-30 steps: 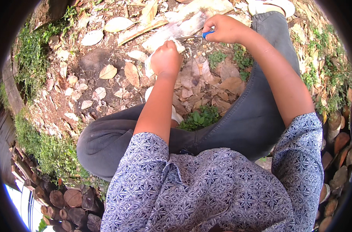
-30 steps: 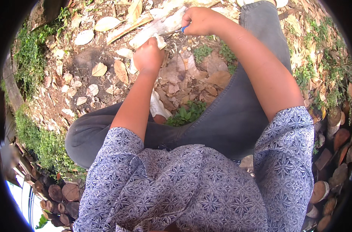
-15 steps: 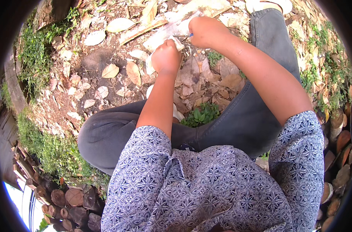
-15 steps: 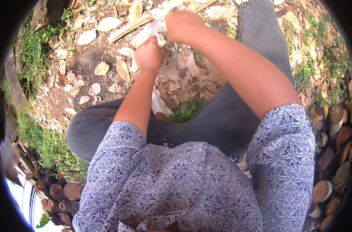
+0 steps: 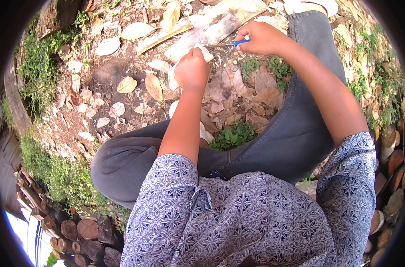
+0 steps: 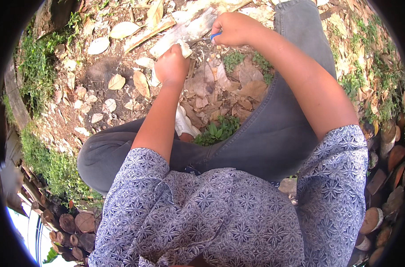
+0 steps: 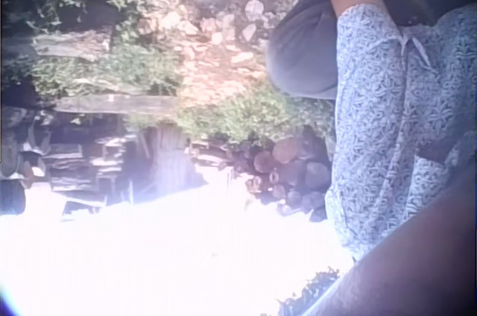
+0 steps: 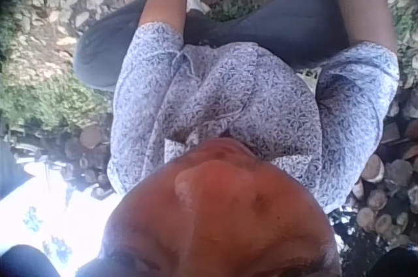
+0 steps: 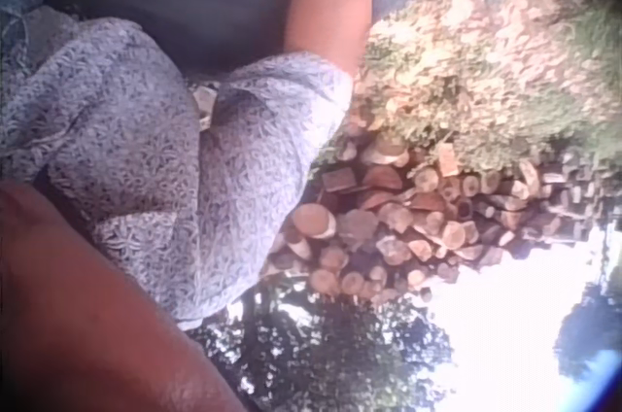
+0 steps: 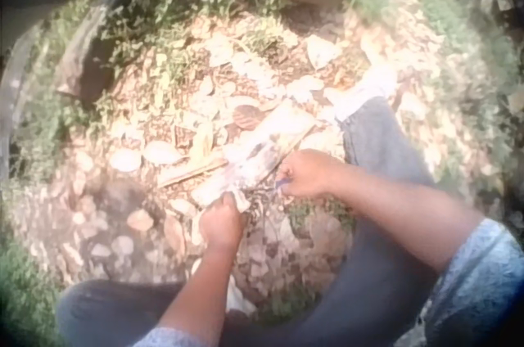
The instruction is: The person sits on the ground and uses a blue-handled chisel to carve a small rectangular wooden block. They repeatedly scrape and shape the wood, then briefly inspect the block before continuing to carve.
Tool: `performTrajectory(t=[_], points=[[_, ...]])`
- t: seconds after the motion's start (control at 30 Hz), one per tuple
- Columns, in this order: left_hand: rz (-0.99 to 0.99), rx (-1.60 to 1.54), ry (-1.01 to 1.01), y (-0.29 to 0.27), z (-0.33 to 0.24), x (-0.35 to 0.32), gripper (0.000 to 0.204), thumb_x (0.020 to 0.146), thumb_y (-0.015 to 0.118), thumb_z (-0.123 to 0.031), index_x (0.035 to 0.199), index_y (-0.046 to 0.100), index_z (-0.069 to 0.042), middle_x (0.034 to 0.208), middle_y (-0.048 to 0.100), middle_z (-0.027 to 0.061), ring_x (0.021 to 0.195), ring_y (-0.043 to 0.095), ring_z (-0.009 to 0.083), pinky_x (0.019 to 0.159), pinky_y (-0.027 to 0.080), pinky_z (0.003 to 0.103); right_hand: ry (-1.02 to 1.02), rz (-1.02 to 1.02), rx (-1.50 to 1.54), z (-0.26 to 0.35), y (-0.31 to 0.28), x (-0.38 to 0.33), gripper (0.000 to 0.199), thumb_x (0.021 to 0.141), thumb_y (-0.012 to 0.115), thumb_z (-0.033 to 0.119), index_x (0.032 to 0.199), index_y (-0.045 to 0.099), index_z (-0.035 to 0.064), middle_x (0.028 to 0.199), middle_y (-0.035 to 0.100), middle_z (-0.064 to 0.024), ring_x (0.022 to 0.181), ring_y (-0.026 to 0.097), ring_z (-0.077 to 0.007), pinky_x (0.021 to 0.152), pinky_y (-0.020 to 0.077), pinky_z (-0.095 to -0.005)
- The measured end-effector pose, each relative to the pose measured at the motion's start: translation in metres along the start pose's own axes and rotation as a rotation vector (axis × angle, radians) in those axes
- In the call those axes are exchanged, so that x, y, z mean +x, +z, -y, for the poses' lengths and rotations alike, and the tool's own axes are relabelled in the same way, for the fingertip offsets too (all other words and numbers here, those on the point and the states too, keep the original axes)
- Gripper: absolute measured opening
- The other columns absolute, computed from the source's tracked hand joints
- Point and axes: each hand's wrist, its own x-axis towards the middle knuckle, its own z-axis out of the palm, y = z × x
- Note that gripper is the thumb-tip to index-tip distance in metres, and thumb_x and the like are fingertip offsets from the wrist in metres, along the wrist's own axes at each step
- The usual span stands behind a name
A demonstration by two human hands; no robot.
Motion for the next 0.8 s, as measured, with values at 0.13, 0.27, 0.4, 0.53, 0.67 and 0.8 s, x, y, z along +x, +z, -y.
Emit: performTrajectory(t=[0.13,0.27,0.4,0.53,0.67,0.8], points=[[-0.044,0.013,0.012,0.003,-0.001,-0.001,0.023,0.065,0.077,-0.013,0.083,0.063,-0.011,0.087,0.072,0.0046,0.082,0.072,0.024,0.069,0.058,0.037,-0.011,0.021,-0.037,0.007,-0.008,0.004,0.028,0.084,0.078,0.024,0.103,0.075,0.0041,0.083,0.074,-0.0104,0.071,0.072,-0.0193,0.071,0.0547,-0.0363],[0.0,0.019,-0.016,0.007,0.001,0.0,0.028,0.07,0.081,-0.022,0.09,0.065,-0.01,0.093,0.076,0.0083,0.085,0.073,0.0298,0.071,0.059,0.041,-0.015,0.027,-0.01,0.01,-0.012,0.009,0.027,0.084,0.078,0.024,0.101,0.075,0.0033,0.084,0.074,-0.0108,0.071,0.072,-0.0195,0.071,0.0551,-0.037],[-0.026,0.023,0.001,0.005,0.0,0.0,0.023,0.071,0.077,-0.018,0.088,0.064,-0.01,0.089,0.074,0.0081,0.083,0.073,0.0282,0.07,0.059,0.039,-0.054,0.015,-0.102,0.01,-0.014,0.018,0.027,0.082,0.079,0.023,0.099,0.074,0.0029,0.086,0.074,-0.0127,0.073,0.072,-0.0225,0.071,0.0552,-0.0382],[-0.023,0.055,-0.001,0.002,-0.005,0.0,0.015,0.071,0.071,-0.01,0.083,0.064,-0.01,0.086,0.072,0.0056,0.081,0.073,0.0247,0.069,0.059,0.037,-0.246,-0.125,-0.225,-0.003,-0.003,0.024,0.025,0.079,0.079,0.02,0.097,0.074,0.0034,0.085,0.073,-0.0137,0.076,0.071,-0.0263,0.071,0.0552,-0.04],[-0.017,0.053,0.001,0.0,-0.002,0.001,0.013,0.072,0.069,-0.01,0.084,0.064,-0.009,0.087,0.072,0.006,0.081,0.073,0.0257,0.069,0.059,0.038,-0.08,0.013,-0.235,0.03,-0.01,0.023,0.023,0.078,0.078,0.019,0.095,0.073,0.0037,0.089,0.073,-0.0149,0.083,0.071,-0.0276,0.074,0.0555,-0.0404],[0.011,0.06,-0.016,-0.001,-0.002,0.001,0.014,0.071,0.07,-0.01,0.084,0.064,-0.009,0.087,0.073,0.006,0.081,0.073,0.0261,0.069,0.059,0.038,0.203,0.149,-0.242,0.076,-0.024,0.017,0.021,0.079,0.076,0.017,0.095,0.072,0.004,0.091,0.073,-0.016,0.086,0.072,-0.0278,0.076,0.0563,-0.0405]])
